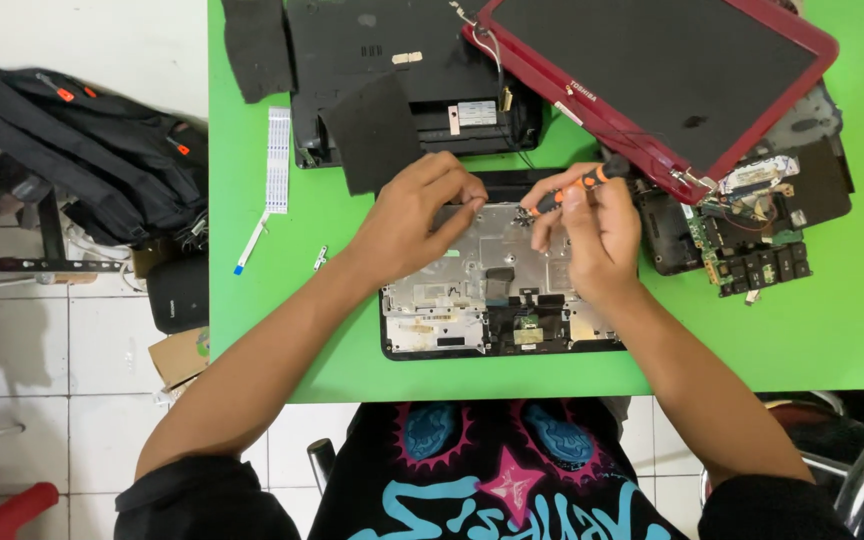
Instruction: Repairing a laptop by disassembling internal components using a screwdriver
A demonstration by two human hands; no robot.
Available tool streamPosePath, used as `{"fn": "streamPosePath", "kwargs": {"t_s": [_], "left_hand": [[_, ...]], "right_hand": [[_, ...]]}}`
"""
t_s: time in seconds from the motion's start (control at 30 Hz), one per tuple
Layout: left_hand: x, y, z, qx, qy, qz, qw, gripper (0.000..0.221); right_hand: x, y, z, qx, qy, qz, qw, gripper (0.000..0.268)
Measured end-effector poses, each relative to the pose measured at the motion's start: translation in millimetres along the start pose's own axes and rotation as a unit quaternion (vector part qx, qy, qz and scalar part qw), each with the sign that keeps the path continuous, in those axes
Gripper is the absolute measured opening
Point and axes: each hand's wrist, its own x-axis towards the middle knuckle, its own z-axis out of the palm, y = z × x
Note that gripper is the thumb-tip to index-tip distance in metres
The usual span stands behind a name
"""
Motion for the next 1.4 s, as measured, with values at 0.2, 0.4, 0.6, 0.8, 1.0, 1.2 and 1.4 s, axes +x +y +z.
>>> {"fn": "streamPosePath", "kwargs": {"t_s": [0.2,0.4,0.6,0.8,1.0,1.2,1.4], "left_hand": [[-1,5,-3,0.011,-0.021,0.005,1.0,0.007],[2,11,-5,-0.003,-0.007,-0.02,1.0,0.009],[4,13,-9,-0.017,0.015,-0.041,0.999,0.012],[2,9,-7,-0.019,0.024,-0.054,0.998,0.014],[-3,9,-1,0.071,-0.055,0.03,0.995,0.018],[-18,41,23,0.093,-0.157,0.148,0.972,0.031],[-26,71,29,0.21,-0.228,0.158,0.937,0.054]], "right_hand": [[-1,-1,0,0.01,0.015,-0.012,1.0,0.024],[2,11,6,0.041,-0.033,0.03,0.998,0.024],[7,-13,13,0.024,-0.004,-0.05,0.998,0.023],[7,-15,17,-0.067,-0.002,-0.096,0.993,0.018],[8,-35,13,-0.067,0.083,-0.205,0.973,0.021],[5,-24,-25,-0.06,0.195,-0.316,0.927,0.036],[11,-38,-59,-0.102,0.23,-0.339,0.906,0.034]]}}
